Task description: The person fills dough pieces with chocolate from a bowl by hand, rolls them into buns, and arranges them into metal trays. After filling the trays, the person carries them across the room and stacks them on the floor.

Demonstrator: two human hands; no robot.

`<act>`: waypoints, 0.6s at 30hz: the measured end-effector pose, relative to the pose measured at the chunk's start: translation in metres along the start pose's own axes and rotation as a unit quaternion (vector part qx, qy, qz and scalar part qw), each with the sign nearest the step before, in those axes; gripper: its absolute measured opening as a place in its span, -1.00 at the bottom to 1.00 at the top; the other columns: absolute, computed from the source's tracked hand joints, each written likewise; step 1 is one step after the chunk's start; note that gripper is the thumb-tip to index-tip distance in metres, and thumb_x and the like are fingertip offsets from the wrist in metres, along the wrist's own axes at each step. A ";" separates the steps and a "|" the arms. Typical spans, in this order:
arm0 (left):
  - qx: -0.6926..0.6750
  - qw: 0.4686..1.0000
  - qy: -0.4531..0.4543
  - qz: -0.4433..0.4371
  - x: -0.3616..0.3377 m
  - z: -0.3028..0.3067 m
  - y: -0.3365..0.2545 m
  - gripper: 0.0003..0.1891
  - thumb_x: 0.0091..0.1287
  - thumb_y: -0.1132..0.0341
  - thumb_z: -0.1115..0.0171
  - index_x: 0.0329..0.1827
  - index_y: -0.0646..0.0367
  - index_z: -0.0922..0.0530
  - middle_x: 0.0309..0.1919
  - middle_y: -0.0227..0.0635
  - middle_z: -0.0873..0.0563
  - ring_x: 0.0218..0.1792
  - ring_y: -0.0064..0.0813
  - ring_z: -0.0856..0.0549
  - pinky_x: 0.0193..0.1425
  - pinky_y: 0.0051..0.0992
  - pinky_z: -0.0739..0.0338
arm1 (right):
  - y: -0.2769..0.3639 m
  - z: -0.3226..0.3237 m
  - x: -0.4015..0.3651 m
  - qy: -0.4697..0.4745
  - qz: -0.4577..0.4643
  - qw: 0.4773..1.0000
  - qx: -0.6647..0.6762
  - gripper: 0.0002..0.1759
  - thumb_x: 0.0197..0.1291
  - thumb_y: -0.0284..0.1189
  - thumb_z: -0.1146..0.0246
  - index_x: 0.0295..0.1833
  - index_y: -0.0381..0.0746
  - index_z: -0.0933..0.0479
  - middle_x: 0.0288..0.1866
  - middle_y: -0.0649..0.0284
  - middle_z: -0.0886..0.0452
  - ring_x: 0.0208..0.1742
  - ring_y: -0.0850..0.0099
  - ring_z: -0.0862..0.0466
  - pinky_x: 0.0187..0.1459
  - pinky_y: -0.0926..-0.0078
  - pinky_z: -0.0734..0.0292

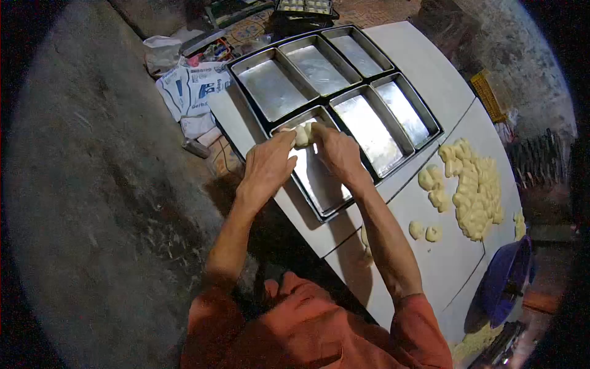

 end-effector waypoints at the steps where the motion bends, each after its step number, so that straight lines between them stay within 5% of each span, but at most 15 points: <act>1: -0.005 0.998 -0.048 -0.034 0.001 0.000 0.005 -0.60 0.28 0.19 -0.35 0.14 0.10 -0.55 -0.05 -0.17 -0.72 -0.06 0.00 -0.73 -0.02 -0.07 -0.59 | -0.001 0.000 -0.001 -0.029 0.014 0.999 -0.002 -0.74 0.38 -0.40 -0.17 0.13 -0.13 -0.55 -0.16 -0.03 -0.72 -0.16 -0.08 -0.72 -0.17 -0.03 -0.60; 5: 0.003 0.998 -0.015 -0.057 0.006 -0.005 0.007 -0.68 0.29 0.16 -0.35 0.01 0.15 -0.66 -0.14 -0.06 -0.75 -0.07 -0.01 -0.73 0.01 -0.11 -0.59 | -0.003 0.009 -0.009 -0.021 0.018 0.999 0.016 -0.61 0.35 -0.36 -0.26 0.27 -0.10 -0.52 -0.13 -0.04 -0.71 -0.23 -0.08 -0.71 -0.21 0.01 -0.59; 6: -0.005 0.998 -0.011 -0.066 0.006 -0.006 0.005 -0.66 0.28 0.16 -0.35 0.02 0.15 -0.66 -0.14 -0.04 -0.76 -0.07 0.00 -0.73 0.02 -0.11 -0.59 | -0.001 0.024 -0.020 -0.114 0.095 0.988 0.047 -0.54 0.36 -0.33 -0.29 0.34 -0.14 -0.50 -0.15 -0.05 -0.71 -0.30 0.03 -0.72 -0.21 0.16 -0.62; 8: -0.001 0.999 0.015 -0.042 0.009 -0.002 0.005 -0.61 0.30 0.15 -0.35 0.12 0.15 -0.67 -0.04 -0.05 -0.77 0.00 -0.02 -0.74 0.12 -0.15 -0.59 | 0.007 0.057 -0.038 -0.055 0.008 0.995 0.083 -0.57 0.37 -0.32 -0.30 0.30 -0.20 -0.54 -0.17 0.02 -0.74 -0.35 0.20 -0.71 -0.23 0.30 -0.62; 9: -0.058 0.998 0.006 -0.030 0.007 0.001 0.008 -0.58 0.32 0.15 -0.35 0.19 0.13 -0.66 0.00 -0.04 -0.77 0.03 -0.05 -0.74 0.14 -0.20 -0.59 | -0.005 0.068 -0.052 -0.064 -0.027 0.991 0.115 -0.68 0.37 -0.33 -0.25 0.16 -0.21 -0.61 0.02 0.02 -0.74 -0.01 0.02 -0.74 0.03 0.20 -0.63; 10: -0.059 0.998 -0.009 -0.013 0.004 0.007 0.007 -0.57 0.33 0.13 -0.35 0.21 0.13 -0.65 0.04 -0.05 -0.76 0.07 -0.07 -0.74 0.15 -0.24 -0.60 | -0.007 0.087 -0.070 -0.112 -0.007 0.982 0.155 -0.71 0.39 -0.30 -0.27 0.10 -0.23 -0.65 -0.13 0.04 -0.76 -0.19 0.18 -0.79 -0.11 0.32 -0.66; 12: -0.092 0.978 -0.150 -0.111 -0.009 0.014 0.005 -0.67 0.33 0.30 -0.36 0.11 0.21 -0.68 0.02 -0.11 -0.77 0.03 -0.06 -0.75 0.08 -0.24 -0.61 | -0.035 0.103 -0.115 -0.083 -0.146 0.967 0.194 -0.72 0.38 -0.30 -0.29 0.05 -0.26 -0.67 -0.28 0.09 -0.75 -0.36 0.37 -0.77 -0.25 0.44 -0.64; 13: -0.093 0.979 -0.159 -0.088 -0.015 0.017 0.004 -0.68 0.33 0.31 -0.36 0.11 0.22 -0.68 0.01 -0.14 -0.78 0.03 -0.09 -0.76 0.08 -0.27 -0.60 | -0.053 0.104 -0.137 -0.126 -0.152 0.950 0.241 -0.71 0.38 -0.30 -0.30 0.06 -0.27 -0.66 -0.34 0.13 -0.73 -0.41 0.49 -0.72 -0.30 0.50 -0.60; 16: -0.140 0.975 -0.165 -0.043 -0.040 0.015 -0.007 -0.69 0.33 0.35 -0.37 0.11 0.23 -0.68 -0.03 -0.16 -0.79 -0.01 -0.17 -0.77 0.04 -0.33 -0.61 | -0.084 0.097 -0.204 -0.068 -0.240 0.957 0.149 -0.61 0.32 -0.24 -0.34 0.10 -0.29 -0.64 -0.17 0.09 -0.74 -0.21 0.29 -0.75 -0.16 0.38 -0.63; 18: -0.189 0.969 -0.157 -0.035 -0.060 0.008 -0.030 -0.71 0.32 0.40 -0.39 0.09 0.22 -0.69 -0.10 -0.15 -0.80 -0.12 -0.28 -0.79 -0.07 -0.36 -0.64 | -0.071 0.083 -0.224 -0.066 -0.179 0.978 0.081 -0.53 0.23 -0.19 -0.38 0.14 -0.27 -0.62 0.08 0.03 -0.65 0.07 0.13 -0.67 0.03 0.23 -0.59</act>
Point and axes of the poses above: each hand's wrist, its own x-axis towards the middle knuckle, its own z-axis out of the back of the hand, y = z × x, the point moved 8 cm from there along x, towards the middle knuckle
